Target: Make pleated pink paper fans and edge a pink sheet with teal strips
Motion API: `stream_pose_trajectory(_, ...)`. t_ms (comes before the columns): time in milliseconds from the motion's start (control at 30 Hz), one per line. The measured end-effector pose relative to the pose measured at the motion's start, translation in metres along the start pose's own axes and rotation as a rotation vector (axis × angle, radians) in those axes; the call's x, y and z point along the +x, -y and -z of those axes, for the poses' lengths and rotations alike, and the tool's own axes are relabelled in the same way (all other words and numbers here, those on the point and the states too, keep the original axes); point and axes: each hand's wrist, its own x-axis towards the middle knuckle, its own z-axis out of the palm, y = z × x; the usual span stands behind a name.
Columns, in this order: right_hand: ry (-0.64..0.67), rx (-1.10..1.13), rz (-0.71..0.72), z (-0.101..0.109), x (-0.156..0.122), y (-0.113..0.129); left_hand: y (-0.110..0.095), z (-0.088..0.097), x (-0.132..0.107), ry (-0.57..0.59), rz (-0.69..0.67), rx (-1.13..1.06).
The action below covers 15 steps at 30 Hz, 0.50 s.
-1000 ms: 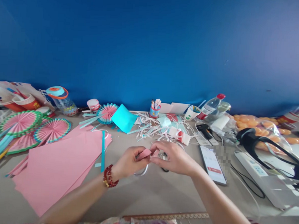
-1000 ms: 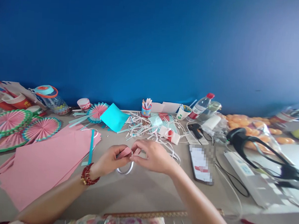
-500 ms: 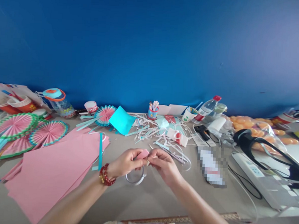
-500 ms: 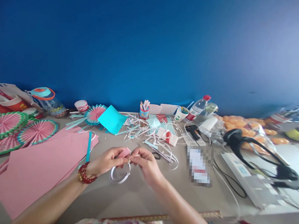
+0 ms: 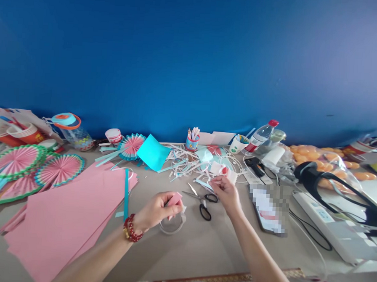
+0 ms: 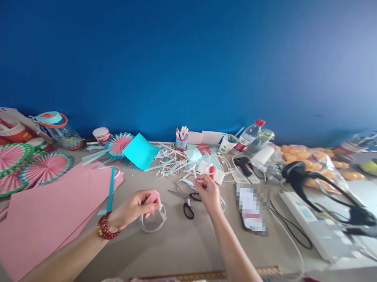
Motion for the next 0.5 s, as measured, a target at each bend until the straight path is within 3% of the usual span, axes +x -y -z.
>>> stream_pose_trajectory(133,0.091,0.148,-0.053,-0.008,0.005,0.003,0.005,0.0,0.001,-0.017,0.005,-0.003)
stream_pose_trajectory(233,0.136,0.114,-0.04,-0.01,0.009,-0.001,0.007,0.001,0.001,-0.019,-0.006,-0.017)
stream_pose_trajectory(367,0.109,-0.111,0.014,-0.013,0.013,-0.006,0.009,0.001,0.003,-0.009,-0.018,-0.039)
stream_pose_trajectory(500,0.073,-0.518,0.224,-0.016,0.024,0.001,0.01,-0.002,0.004,-0.011,0.006,-0.033)
